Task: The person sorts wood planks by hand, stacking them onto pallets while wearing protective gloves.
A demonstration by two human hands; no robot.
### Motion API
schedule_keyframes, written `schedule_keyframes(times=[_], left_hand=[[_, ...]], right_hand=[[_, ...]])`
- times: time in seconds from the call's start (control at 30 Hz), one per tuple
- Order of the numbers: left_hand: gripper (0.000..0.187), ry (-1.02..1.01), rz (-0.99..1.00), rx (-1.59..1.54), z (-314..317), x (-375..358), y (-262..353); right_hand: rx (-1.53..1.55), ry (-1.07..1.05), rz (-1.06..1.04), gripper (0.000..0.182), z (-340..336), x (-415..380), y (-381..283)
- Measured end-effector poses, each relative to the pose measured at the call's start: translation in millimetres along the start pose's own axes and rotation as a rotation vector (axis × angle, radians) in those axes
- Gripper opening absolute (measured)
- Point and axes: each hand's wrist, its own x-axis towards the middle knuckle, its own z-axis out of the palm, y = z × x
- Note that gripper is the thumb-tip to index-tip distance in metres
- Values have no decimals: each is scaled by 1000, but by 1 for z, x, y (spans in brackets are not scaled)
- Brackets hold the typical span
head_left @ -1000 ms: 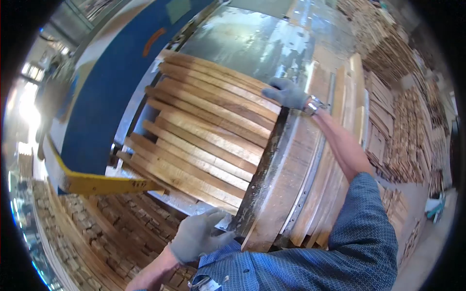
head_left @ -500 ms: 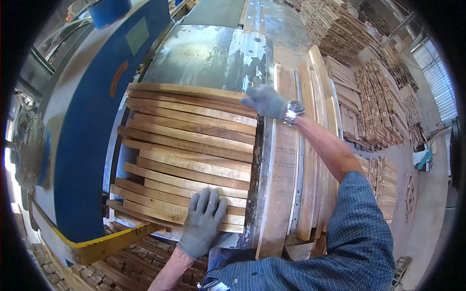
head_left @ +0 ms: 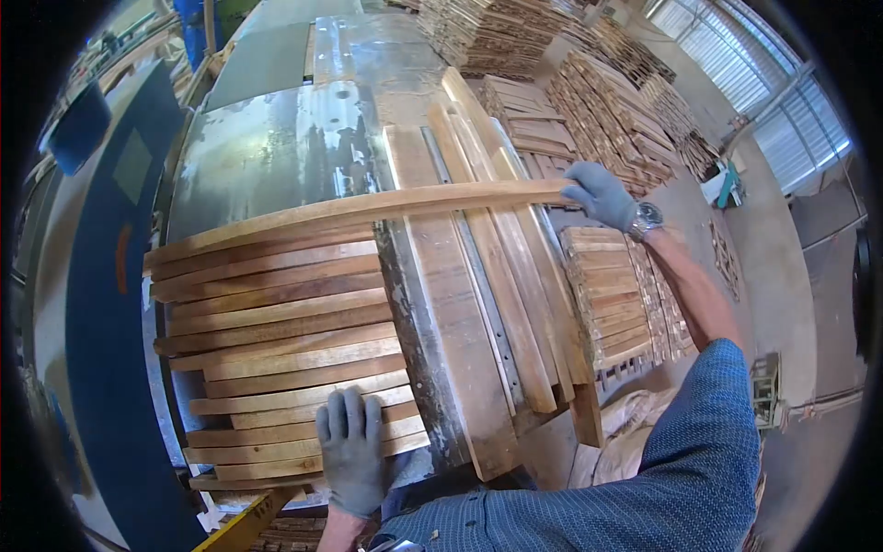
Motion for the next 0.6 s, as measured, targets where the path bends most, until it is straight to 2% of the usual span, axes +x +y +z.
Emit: schedule_keyframes(times=[0.07,0.2,0.27,0.33,0.43,0.5,0.53,0.6], left_hand=[[80,5,-12,-31,0,-2,2],[85,-3,-27,8,-5,-4,7],[84,37,-9,-32,-4,-4,9],[83,55,-16,8,-1,-6,7],[84,80,-2,29,0,-6,15],[85,83,-12,62,-2,-7,22],[87,84,-11,72,-2,-3,25],[88,123,37,107,2,-3,29]], right_hand=[[28,10,67,26,-11,-16,8],[-109,78,-28,24,-17,-46,34],[-131,27,128,23,-20,-69,65],[-29,27,216,22,-19,-100,81],[46,106,228,20,-27,-151,84],[230,124,417,20,-41,-191,91],[229,147,439,20,-49,-206,88],[113,137,337,25,-67,-239,56]])
